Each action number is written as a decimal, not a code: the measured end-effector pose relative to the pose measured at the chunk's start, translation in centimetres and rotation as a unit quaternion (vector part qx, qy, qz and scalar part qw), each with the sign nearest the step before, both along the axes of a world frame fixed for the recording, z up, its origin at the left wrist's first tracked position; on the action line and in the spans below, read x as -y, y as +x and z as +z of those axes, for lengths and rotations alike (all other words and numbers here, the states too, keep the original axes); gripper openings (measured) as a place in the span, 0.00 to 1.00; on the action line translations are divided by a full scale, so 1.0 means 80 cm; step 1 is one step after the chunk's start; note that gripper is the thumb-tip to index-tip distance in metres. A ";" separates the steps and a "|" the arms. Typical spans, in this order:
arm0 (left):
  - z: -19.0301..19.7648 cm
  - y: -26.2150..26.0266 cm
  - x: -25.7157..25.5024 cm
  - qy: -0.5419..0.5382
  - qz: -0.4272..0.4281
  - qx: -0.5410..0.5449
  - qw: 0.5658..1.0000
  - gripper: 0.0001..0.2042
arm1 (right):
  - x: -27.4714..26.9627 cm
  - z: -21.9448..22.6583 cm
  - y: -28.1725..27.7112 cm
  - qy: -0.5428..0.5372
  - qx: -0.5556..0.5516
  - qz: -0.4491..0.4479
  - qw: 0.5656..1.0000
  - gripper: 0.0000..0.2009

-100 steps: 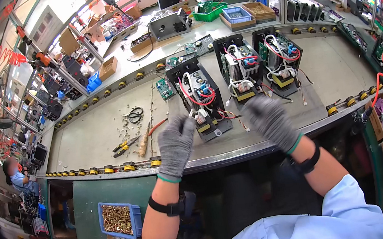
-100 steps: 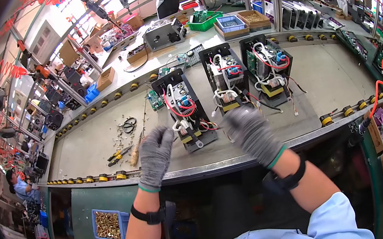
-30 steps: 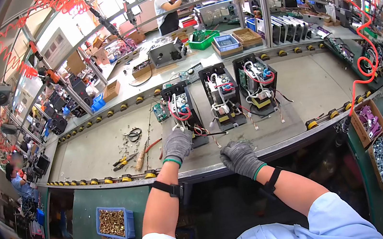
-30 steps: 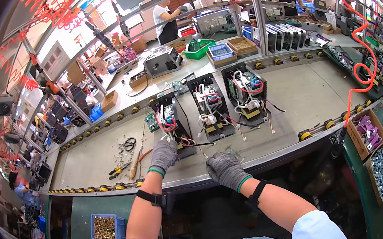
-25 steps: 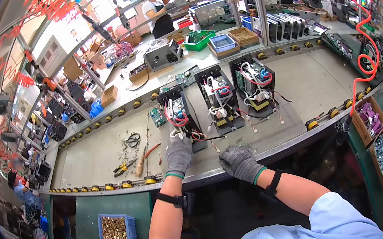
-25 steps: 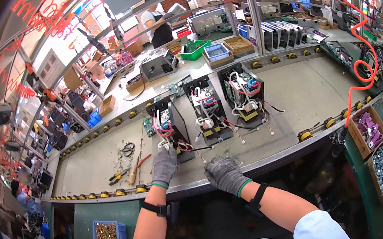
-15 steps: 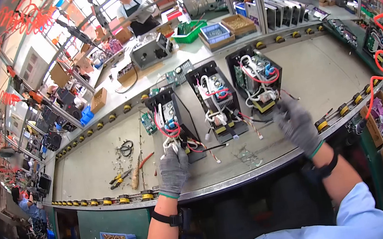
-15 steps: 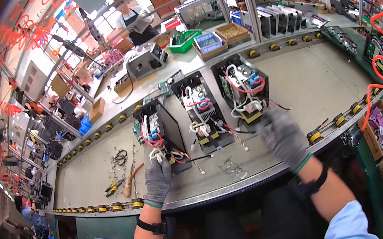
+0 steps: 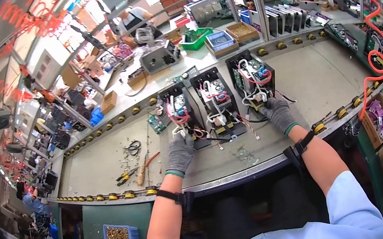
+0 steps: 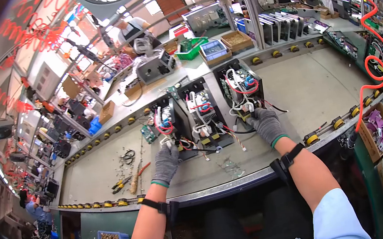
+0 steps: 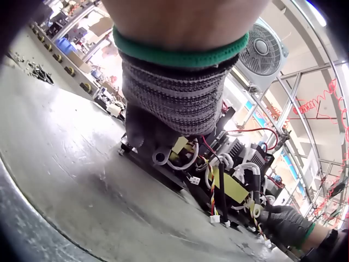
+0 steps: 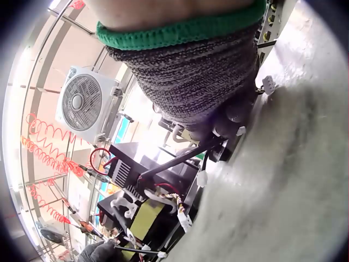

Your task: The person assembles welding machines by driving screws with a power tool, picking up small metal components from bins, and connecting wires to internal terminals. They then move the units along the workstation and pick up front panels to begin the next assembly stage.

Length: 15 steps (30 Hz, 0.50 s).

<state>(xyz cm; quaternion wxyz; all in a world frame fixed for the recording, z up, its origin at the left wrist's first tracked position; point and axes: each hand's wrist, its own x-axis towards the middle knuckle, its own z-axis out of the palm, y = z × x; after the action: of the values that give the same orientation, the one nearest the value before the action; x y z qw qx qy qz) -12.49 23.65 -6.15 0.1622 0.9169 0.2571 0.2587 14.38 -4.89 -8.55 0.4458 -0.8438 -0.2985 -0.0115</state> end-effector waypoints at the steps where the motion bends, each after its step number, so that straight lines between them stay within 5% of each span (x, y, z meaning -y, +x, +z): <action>1: 0.002 0.002 -0.002 0.032 -0.011 0.016 0.999 0.13 | -0.007 -0.006 0.007 0.011 0.006 0.007 1.000 0.14; 5: 0.013 0.002 -0.003 0.007 0.015 -0.013 1.000 0.15 | -0.006 0.017 0.001 -0.044 0.031 -0.014 0.998 0.17; 7: 0.012 0.010 -0.012 0.014 0.015 -0.002 1.000 0.16 | 0.015 0.083 -0.055 -0.085 0.207 -0.138 0.965 0.15; 11: 0.014 0.005 -0.015 -0.019 0.017 -0.006 1.000 0.17 | -0.011 0.090 -0.117 -0.084 0.117 0.024 0.989 0.14; 13: 0.022 0.000 -0.027 -0.070 -0.027 -0.039 0.996 0.17 | -0.034 0.069 -0.126 -0.098 0.066 0.180 0.977 0.15; 14: 0.050 -0.007 -0.015 -0.208 -0.035 -0.046 0.976 0.16 | -0.046 0.059 -0.121 -0.105 0.064 0.184 0.975 0.15; 15: 0.057 -0.010 -0.020 -0.218 -0.029 -0.047 0.974 0.16 | -0.058 0.049 -0.115 -0.068 -0.024 0.221 0.973 0.15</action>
<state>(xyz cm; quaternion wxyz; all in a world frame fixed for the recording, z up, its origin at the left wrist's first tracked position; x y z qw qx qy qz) -13.29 25.28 -1.58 0.3530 0.8777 0.2883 0.1481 5.21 -0.25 -4.66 0.3857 -0.7852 -0.4672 0.1279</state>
